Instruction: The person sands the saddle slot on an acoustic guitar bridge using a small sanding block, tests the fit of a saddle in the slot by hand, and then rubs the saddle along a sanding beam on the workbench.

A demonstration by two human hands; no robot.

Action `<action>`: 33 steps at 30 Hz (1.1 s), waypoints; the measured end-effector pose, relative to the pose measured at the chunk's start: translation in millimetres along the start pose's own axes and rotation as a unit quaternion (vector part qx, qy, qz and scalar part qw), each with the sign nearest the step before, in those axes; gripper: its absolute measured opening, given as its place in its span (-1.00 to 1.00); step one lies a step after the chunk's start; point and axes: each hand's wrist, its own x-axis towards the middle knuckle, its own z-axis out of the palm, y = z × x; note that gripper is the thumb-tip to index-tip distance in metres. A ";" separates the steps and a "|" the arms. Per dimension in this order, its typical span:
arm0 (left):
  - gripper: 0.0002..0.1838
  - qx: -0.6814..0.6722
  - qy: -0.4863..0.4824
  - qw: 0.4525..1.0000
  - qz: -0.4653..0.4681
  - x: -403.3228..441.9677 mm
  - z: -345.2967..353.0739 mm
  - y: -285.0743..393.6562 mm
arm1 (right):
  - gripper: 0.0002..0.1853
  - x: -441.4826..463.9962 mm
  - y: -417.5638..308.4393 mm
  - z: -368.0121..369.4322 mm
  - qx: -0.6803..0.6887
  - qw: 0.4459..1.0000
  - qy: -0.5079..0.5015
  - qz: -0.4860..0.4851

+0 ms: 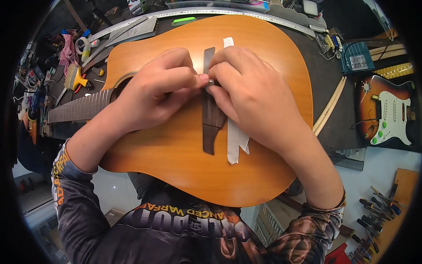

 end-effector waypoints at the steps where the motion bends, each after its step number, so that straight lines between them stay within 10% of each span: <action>1: -0.90 -0.010 0.017 1.000 0.011 -0.4 1.9 1.0 | -0.73 -1.7 0.0 0.5 -0.005 1.000 -0.008 -0.004; 19: -0.74 0.060 0.041 0.993 -0.098 -4.4 -2.6 24.0 | -0.80 -1.0 2.3 3.2 -0.014 1.000 0.011 -0.006; 33: -0.86 -0.001 0.015 0.998 0.054 -16.6 3.2 13.5 | -0.74 -15.7 -26.3 -12.5 -0.002 0.999 -0.048 0.004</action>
